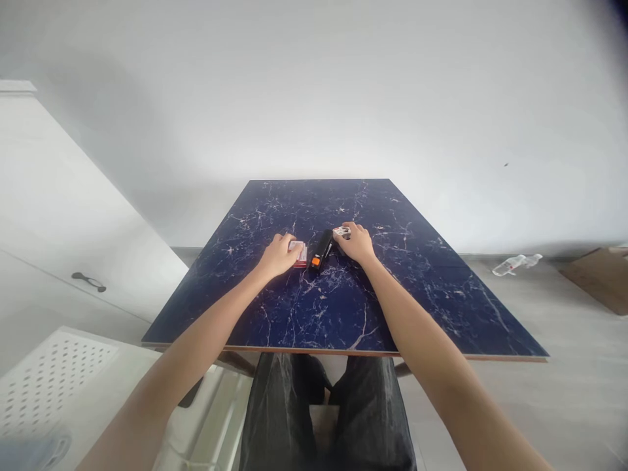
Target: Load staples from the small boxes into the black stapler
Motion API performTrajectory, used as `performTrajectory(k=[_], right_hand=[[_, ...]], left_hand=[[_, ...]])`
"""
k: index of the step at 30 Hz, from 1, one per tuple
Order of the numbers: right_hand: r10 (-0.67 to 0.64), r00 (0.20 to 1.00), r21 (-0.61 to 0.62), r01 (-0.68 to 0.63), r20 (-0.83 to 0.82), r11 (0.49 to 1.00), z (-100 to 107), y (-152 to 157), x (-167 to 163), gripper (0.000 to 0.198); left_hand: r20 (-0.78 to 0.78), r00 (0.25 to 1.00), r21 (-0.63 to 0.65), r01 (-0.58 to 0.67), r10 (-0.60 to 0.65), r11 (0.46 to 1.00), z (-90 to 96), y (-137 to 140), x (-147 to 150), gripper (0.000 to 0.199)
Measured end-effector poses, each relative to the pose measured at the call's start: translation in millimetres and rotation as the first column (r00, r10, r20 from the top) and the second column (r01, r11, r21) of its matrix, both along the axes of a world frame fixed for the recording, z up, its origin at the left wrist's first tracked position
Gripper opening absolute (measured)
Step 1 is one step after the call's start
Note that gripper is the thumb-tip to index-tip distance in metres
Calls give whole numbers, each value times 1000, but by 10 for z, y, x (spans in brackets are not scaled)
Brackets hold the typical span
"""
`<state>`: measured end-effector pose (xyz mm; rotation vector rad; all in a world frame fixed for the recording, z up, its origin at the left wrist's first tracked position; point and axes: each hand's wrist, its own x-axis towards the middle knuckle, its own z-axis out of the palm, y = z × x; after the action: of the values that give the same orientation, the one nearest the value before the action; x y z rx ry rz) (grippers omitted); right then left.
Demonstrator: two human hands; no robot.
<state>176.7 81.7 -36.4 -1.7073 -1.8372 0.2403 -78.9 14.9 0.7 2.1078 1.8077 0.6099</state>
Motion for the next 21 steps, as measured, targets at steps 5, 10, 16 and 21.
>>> performTrajectory(k=[5, 10, 16, 21], right_hand=[[-3, 1000, 8, 3, 8, 1000, 8, -9, -11, 51], [5, 999, 27, -6, 31, 1000, -5, -1, -35, 50], [56, 998, 55, -58, 37, 997, -6, -9, -47, 47], [71, 995, 52, -75, 63, 996, -3, -21, -46, 46]], left_hand=[[42, 995, 92, 89, -94, 992, -40, -40, 141, 48], [66, 985, 126, 150, -159, 981, -82, -39, 219, 45], [151, 931, -86, 346, -331, 934, 14, -56, -103, 69], [106, 921, -149, 387, -374, 910, -34, -16, -314, 113]])
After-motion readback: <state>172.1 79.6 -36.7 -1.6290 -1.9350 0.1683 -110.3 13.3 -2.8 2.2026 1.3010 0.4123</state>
